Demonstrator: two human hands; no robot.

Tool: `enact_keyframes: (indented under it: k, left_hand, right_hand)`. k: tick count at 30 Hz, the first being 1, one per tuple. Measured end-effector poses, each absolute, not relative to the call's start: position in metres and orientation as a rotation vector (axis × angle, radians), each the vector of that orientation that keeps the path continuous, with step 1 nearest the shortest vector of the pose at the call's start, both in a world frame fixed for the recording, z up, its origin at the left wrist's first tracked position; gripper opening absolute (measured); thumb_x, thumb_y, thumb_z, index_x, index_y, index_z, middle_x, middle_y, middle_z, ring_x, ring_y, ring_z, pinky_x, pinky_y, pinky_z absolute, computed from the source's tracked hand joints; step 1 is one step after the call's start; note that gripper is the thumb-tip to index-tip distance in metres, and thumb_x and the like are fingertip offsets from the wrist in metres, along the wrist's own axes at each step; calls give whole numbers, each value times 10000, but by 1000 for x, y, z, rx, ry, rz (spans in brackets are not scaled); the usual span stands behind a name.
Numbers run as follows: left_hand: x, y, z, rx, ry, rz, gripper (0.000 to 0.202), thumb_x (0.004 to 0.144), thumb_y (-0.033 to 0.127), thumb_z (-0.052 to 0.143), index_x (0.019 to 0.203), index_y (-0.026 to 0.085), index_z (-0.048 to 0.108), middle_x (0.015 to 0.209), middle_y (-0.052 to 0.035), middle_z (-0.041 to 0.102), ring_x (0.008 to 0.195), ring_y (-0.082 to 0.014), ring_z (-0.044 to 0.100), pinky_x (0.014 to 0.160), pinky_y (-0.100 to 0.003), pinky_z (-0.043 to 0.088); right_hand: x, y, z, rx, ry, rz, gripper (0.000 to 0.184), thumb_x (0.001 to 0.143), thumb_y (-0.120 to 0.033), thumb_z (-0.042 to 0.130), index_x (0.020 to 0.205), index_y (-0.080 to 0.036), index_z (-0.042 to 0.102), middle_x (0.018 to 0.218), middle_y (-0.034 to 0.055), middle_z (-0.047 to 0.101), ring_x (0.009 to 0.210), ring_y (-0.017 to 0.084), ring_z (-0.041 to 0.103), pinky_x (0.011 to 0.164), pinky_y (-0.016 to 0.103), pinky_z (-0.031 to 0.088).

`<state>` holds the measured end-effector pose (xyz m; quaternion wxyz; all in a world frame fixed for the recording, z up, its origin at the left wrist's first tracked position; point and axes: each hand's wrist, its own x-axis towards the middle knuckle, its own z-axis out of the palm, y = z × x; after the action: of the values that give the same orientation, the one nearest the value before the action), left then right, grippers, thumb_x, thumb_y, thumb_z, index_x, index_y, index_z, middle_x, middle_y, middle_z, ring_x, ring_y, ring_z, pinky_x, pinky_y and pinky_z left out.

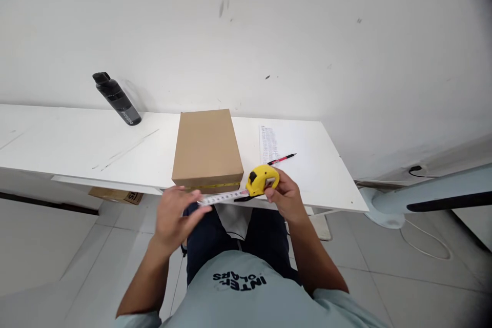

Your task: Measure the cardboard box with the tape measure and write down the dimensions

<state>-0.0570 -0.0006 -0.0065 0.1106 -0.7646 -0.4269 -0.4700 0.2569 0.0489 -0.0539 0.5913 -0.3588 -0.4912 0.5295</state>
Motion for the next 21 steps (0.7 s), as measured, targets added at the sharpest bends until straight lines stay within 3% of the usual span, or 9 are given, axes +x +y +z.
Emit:
enact_keyframes:
  k: [5, 10, 13, 16, 21]
  left_hand:
    - [-7, 1, -20, -2579, -939, -1099, 362, 970, 358, 735, 1284, 240, 601, 783, 38, 735, 698, -140, 654, 988, -374, 532]
    - [29, 9, -57, -2657, -884, -1150, 425, 996, 517, 644, 1258, 184, 631, 780, 3, 705, 735, -153, 662, 972, -353, 530]
    - [38, 14, -65, -2712, -860, -970, 660, 918, 716, 623, 1334, 204, 632, 1005, -64, 776, 956, -202, 713, 1109, -423, 480]
    - [37, 20, -48, -2687, -776, -937, 825, 855, 831, 590, 1406, 218, 608, 1249, -111, 756, 1211, -259, 667, 1261, -485, 341]
    - [42, 38, -9, -2467, -1200, -839, 682, 928, 641, 675, 1446, 206, 591, 1429, -158, 669, 1405, -339, 559, 1254, -533, 335]
  right_hand:
    - [241, 7, -73, -858, -1073, 1379, 516, 714, -402, 942, 1167, -275, 729, 844, -13, 703, 569, 72, 489, 475, 183, 423]
    - [240, -18, -96, -970, -920, 1477, 532, 705, -487, 923, 1126, -261, 688, 705, -51, 625, 458, 58, 376, 395, 186, 343]
    - [246, -30, -109, -1042, -838, 1479, 500, 720, -512, 905, 1087, -250, 689, 702, -45, 615, 453, 61, 367, 394, 198, 328]
    - [251, -41, -115, -1050, -775, 1534, 532, 687, -563, 911, 1045, -232, 698, 726, -25, 623, 473, 66, 385, 408, 205, 325]
    - [255, -46, -116, -1085, -656, 1482, 529, 670, -580, 920, 994, -228, 695, 720, -34, 589, 478, 57, 380, 440, 212, 314]
